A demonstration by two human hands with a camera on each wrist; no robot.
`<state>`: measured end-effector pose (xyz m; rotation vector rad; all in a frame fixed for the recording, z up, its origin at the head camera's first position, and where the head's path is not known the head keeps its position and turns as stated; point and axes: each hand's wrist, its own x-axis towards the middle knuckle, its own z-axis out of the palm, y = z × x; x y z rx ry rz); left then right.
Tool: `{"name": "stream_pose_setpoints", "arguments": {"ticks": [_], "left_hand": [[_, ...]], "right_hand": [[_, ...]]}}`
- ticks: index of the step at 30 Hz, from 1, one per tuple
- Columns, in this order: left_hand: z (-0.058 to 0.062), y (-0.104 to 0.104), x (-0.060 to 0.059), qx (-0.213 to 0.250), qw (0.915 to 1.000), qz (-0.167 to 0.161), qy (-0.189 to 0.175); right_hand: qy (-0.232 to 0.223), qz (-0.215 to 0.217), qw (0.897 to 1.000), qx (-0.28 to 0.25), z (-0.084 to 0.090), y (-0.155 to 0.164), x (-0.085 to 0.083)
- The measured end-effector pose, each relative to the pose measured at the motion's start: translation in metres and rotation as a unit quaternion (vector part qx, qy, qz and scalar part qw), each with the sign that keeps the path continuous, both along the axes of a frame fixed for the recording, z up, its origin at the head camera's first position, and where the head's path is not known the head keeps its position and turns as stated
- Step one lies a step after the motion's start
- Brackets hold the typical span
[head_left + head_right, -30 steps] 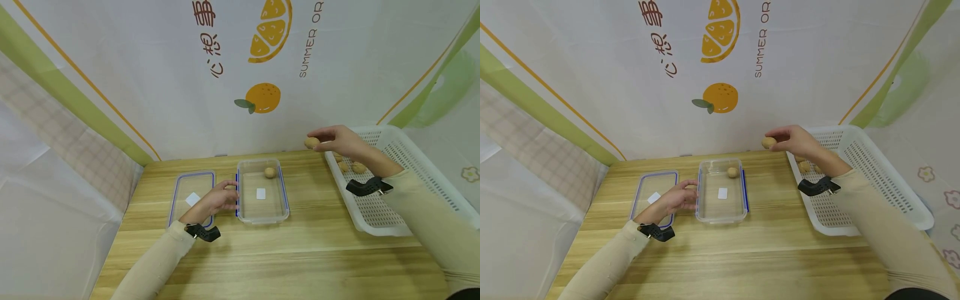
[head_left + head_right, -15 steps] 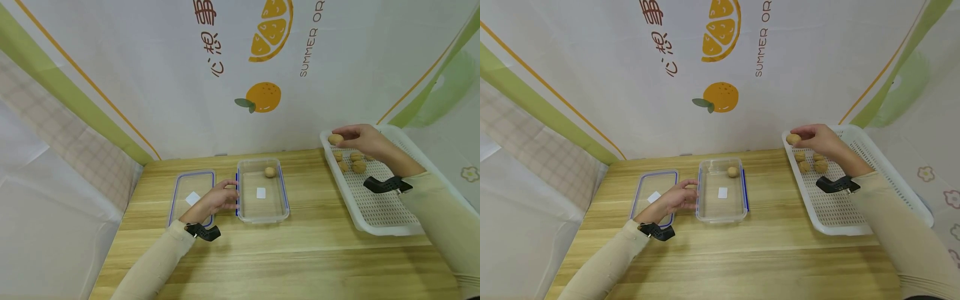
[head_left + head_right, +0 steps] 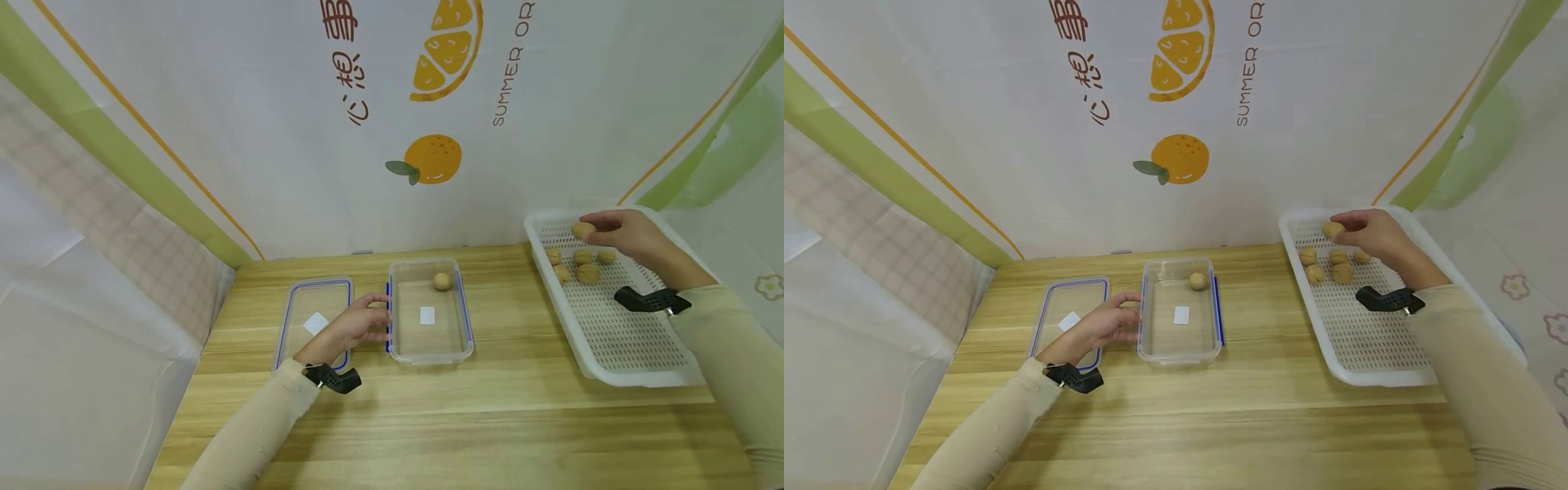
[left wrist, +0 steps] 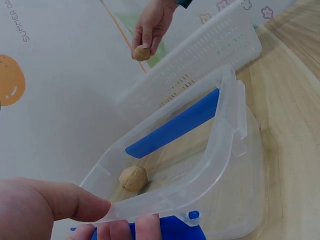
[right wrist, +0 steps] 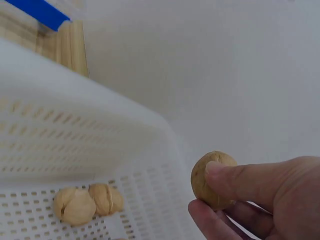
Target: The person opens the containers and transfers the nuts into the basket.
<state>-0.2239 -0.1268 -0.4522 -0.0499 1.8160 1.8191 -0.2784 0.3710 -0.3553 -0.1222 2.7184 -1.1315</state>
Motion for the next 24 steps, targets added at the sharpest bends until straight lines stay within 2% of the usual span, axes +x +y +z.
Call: {"name": "stream_pose_setpoints", "arguments": {"ticks": [8,16,24], "left_hand": [[-0.001,0.001,0.001,-0.002,1.0,0.003,-0.001],[-0.003,0.001,0.002,-0.002,1.0,0.006,-0.002],[-0.004,0.002,0.001,-0.001,1.0,0.005,-0.001]], "right_hand": [[-0.016,-0.023,1.0,0.013,-0.012,0.023,-0.002],[0.015,-0.052,0.998,0.042,-0.034,0.04,-0.005],[0.027,-0.055,0.996,0.068,-0.051,0.059,-0.003]]}}
